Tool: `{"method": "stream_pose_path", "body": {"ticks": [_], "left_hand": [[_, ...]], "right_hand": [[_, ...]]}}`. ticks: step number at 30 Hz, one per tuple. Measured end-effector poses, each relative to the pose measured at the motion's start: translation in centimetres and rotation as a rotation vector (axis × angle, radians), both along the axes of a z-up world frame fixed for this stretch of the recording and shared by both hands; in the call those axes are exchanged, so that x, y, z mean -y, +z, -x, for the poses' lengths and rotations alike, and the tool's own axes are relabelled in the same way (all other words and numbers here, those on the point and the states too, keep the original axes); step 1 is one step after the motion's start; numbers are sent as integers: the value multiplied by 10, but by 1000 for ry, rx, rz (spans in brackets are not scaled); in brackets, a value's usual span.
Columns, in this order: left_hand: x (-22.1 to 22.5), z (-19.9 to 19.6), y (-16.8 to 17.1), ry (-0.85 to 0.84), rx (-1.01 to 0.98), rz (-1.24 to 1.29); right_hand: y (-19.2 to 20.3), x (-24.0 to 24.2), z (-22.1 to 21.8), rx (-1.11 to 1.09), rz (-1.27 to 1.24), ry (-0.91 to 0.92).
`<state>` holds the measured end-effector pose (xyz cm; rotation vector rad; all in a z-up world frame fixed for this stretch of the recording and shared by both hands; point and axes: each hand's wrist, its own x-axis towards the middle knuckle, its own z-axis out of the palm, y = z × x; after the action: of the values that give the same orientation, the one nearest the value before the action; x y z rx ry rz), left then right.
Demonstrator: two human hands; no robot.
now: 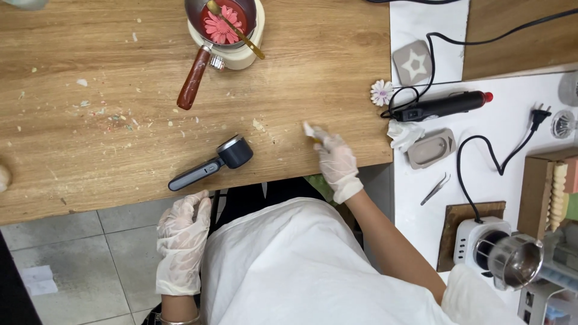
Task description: Cleaning wax residues and debris from a wooden production table using a scraper and a wipe.
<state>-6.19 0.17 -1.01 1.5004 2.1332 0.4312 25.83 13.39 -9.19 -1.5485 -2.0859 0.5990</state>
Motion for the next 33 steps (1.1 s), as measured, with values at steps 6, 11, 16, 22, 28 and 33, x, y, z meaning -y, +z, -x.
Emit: {"method": "stream_pose_path", "body": {"ticks": [6, 11, 16, 22, 28, 33], "left_hand": [[-14, 3, 1, -95, 33, 67], [-39, 3, 10, -89, 53, 193], [-42, 12, 13, -110, 4, 314], [-34, 19, 10, -155, 26, 234], [-39, 15, 20, -128, 47, 267], [-36, 14, 14, -88, 26, 304]], "right_hand": [[-22, 3, -33, 532, 443, -298], [-74, 34, 34, 396, 249, -75], [16, -13, 25, 482, 805, -270], [-47, -38, -80, 444, 319, -514], [-6, -25, 12, 469, 492, -309], [-19, 30, 20, 184, 479, -332]]}}
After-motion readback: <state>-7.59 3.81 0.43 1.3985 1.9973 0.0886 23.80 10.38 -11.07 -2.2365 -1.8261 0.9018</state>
